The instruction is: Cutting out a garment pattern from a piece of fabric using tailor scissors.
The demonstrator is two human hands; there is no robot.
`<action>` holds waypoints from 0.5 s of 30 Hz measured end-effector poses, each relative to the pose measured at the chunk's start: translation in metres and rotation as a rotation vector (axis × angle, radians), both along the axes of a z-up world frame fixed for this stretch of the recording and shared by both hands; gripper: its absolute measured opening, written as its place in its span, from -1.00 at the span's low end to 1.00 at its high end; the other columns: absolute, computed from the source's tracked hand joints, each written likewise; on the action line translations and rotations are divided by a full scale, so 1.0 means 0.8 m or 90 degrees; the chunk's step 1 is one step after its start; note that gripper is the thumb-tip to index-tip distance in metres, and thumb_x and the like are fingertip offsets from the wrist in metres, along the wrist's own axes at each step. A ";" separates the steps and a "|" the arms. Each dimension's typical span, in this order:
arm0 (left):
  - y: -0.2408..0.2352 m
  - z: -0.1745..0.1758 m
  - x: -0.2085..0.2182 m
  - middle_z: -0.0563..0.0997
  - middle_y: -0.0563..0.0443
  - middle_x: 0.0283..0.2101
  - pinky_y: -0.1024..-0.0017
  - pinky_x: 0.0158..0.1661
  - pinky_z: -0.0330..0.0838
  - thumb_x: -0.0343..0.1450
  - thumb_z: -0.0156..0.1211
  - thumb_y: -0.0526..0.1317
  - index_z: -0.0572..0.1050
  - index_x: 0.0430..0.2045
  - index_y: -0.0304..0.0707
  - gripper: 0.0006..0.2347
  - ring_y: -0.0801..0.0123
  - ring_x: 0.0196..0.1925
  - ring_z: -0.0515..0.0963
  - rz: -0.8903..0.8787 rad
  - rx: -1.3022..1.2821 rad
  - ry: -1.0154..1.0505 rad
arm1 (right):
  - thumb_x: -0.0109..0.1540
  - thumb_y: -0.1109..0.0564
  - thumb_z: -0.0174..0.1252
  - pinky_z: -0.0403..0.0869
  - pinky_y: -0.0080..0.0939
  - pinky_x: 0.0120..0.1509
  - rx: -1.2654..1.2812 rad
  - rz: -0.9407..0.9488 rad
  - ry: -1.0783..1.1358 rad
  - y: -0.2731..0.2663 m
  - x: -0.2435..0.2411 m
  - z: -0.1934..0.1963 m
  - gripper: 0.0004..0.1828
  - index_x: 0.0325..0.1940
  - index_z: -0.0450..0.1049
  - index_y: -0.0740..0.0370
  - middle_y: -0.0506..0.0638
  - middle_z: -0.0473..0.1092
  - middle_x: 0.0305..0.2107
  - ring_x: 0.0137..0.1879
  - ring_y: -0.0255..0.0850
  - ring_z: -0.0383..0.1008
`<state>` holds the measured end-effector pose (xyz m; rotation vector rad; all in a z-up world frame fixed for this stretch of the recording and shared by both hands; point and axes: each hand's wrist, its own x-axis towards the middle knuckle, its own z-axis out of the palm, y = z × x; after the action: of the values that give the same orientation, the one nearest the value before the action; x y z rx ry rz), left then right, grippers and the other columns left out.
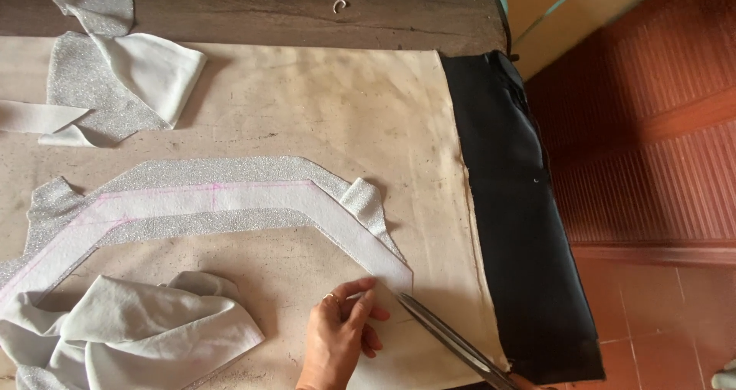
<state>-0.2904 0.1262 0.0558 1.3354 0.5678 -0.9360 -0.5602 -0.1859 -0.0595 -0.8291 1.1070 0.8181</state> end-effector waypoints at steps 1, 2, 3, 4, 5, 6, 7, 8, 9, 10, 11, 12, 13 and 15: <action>0.001 0.000 0.000 0.66 -0.22 -0.58 0.48 -0.79 0.30 0.35 0.10 -0.28 0.59 -0.20 -0.41 -0.77 0.31 -0.82 0.40 -0.003 -0.005 -0.007 | 0.32 0.09 -0.11 0.31 -0.09 0.07 -0.033 -0.042 0.039 -0.001 -0.005 -0.001 -0.62 0.18 0.37 0.25 0.21 0.39 -0.27 -0.19 0.05 0.42; 0.001 0.001 0.000 0.66 -0.22 -0.58 0.48 -0.79 0.30 0.35 0.10 -0.28 0.59 -0.20 -0.41 -0.77 0.31 -0.82 0.40 -0.007 -0.004 -0.006 | 0.32 0.09 -0.11 0.31 -0.09 0.07 -0.032 -0.046 0.040 0.001 -0.009 -0.001 -0.62 0.18 0.37 0.25 0.21 0.39 -0.27 -0.19 0.05 0.42; 0.002 0.003 0.000 0.65 -0.22 -0.59 0.47 -0.78 0.31 0.36 0.10 -0.29 0.60 -0.21 -0.42 -0.77 0.31 -0.81 0.40 -0.006 -0.006 -0.006 | 0.31 0.11 -0.09 0.32 -0.02 0.14 -0.065 -0.088 0.080 0.002 -0.013 -0.001 -0.56 0.26 0.37 0.26 0.28 0.43 -0.22 -0.13 0.14 0.46; 0.002 0.004 0.000 0.63 -0.22 -0.60 0.46 -0.77 0.32 0.36 0.10 -0.30 0.61 -0.21 -0.44 -0.77 0.30 -0.80 0.40 -0.006 -0.008 -0.006 | 0.31 0.13 -0.08 0.33 0.04 0.20 -0.098 -0.131 0.120 0.002 -0.018 -0.001 -0.49 0.34 0.37 0.26 0.35 0.47 -0.17 -0.08 0.23 0.50; 0.002 0.002 -0.001 0.63 -0.22 -0.60 0.46 -0.77 0.32 0.36 0.10 -0.30 0.61 -0.21 -0.44 -0.77 0.30 -0.80 0.40 -0.011 -0.008 -0.006 | 0.31 0.13 -0.08 0.33 0.04 0.20 -0.098 -0.136 0.121 0.024 0.019 0.035 -0.49 0.34 0.37 0.26 0.35 0.47 -0.17 -0.08 0.23 0.50; 0.003 0.000 -0.001 0.62 -0.24 -0.60 0.46 -0.77 0.32 0.36 0.10 -0.30 0.60 -0.20 -0.45 -0.77 0.28 -0.80 0.40 -0.009 -0.013 -0.007 | 0.33 0.00 -0.11 0.32 -0.10 -0.02 -0.072 -0.034 0.132 0.045 0.057 0.072 -0.61 0.00 0.44 0.33 0.18 0.35 -0.40 -0.29 0.00 0.38; 0.003 -0.002 -0.001 0.62 -0.26 -0.60 0.45 -0.77 0.31 0.36 0.10 -0.29 0.60 -0.19 -0.46 -0.76 0.27 -0.81 0.41 -0.008 -0.018 -0.009 | 0.35 -0.14 -0.15 0.30 -0.24 -0.24 -0.045 0.067 0.143 0.066 0.095 0.109 -0.45 -0.33 0.49 0.41 0.02 0.23 -0.62 -0.50 -0.24 0.26; 0.003 -0.004 -0.001 0.62 -0.26 -0.60 0.45 -0.77 0.31 0.36 0.10 -0.29 0.60 -0.19 -0.46 -0.76 0.27 -0.81 0.41 -0.013 -0.018 -0.008 | 0.35 -0.14 -0.15 0.30 -0.24 -0.24 -0.044 0.061 0.144 0.079 0.117 0.148 -0.45 -0.33 0.49 0.41 0.02 0.23 -0.62 -0.50 -0.24 0.26; 0.004 -0.006 -0.001 0.62 -0.28 -0.60 0.45 -0.78 0.31 0.35 0.11 -0.29 0.59 -0.20 -0.47 -0.76 0.26 -0.81 0.41 -0.011 -0.019 -0.012 | 0.30 -0.13 -0.15 0.28 -0.35 -0.24 -0.124 0.296 -0.020 0.093 0.138 0.187 -0.59 -0.28 0.44 0.21 -0.11 0.26 -0.55 -0.45 -0.35 0.24; 0.005 -0.008 -0.001 0.62 -0.29 -0.60 0.45 -0.79 0.31 0.34 0.11 -0.29 0.59 -0.20 -0.48 -0.76 0.24 -0.82 0.41 -0.010 -0.021 -0.017 | 0.25 -0.12 -0.16 0.27 -0.46 -0.23 -0.200 0.525 -0.191 0.106 0.159 0.226 -0.72 -0.22 0.40 0.01 -0.24 0.30 -0.47 -0.41 -0.46 0.23; 0.004 -0.007 0.000 0.62 -0.29 -0.60 0.45 -0.79 0.31 0.34 0.11 -0.29 0.59 -0.20 -0.48 -0.76 0.24 -0.82 0.41 -0.017 -0.022 -0.015 | 0.25 -0.12 -0.16 0.27 -0.46 -0.23 -0.200 0.518 -0.188 0.107 0.163 0.235 -0.72 -0.22 0.40 0.01 -0.24 0.30 -0.47 -0.41 -0.46 0.23; 0.004 -0.006 0.001 0.61 -0.31 -0.60 0.44 -0.79 0.30 0.34 0.12 -0.29 0.59 -0.19 -0.50 -0.74 0.24 -0.82 0.40 -0.013 -0.026 -0.011 | 0.28 -0.16 -0.21 0.25 -0.50 -0.10 -0.233 0.557 -0.239 0.109 0.166 0.244 -0.69 -0.16 0.39 -0.04 -0.26 0.25 -0.40 -0.30 -0.47 0.22; 0.005 -0.006 0.001 0.61 -0.33 -0.60 0.44 -0.79 0.29 0.34 0.13 -0.28 0.58 -0.19 -0.51 -0.73 0.24 -0.82 0.40 -0.008 -0.030 -0.006 | 0.30 -0.19 -0.27 0.23 -0.53 0.02 -0.267 0.595 -0.290 0.110 0.168 0.252 -0.65 -0.11 0.39 -0.09 -0.29 0.20 -0.33 -0.19 -0.48 0.21; 0.005 -0.003 0.003 0.61 -0.33 -0.60 0.44 -0.79 0.27 0.34 0.12 -0.30 0.57 -0.18 -0.53 -0.74 0.24 -0.83 0.38 -0.009 -0.033 -0.002 | 0.27 -0.25 -0.24 0.25 -0.44 -0.08 -0.261 0.562 -0.326 0.103 0.154 0.216 -0.62 -0.14 0.37 -0.04 -0.26 0.22 -0.37 -0.24 -0.44 0.22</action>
<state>-0.2882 0.1303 0.0531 1.2949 0.5287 -0.9538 -0.4372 -0.1032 0.1136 -1.8217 0.4117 1.0140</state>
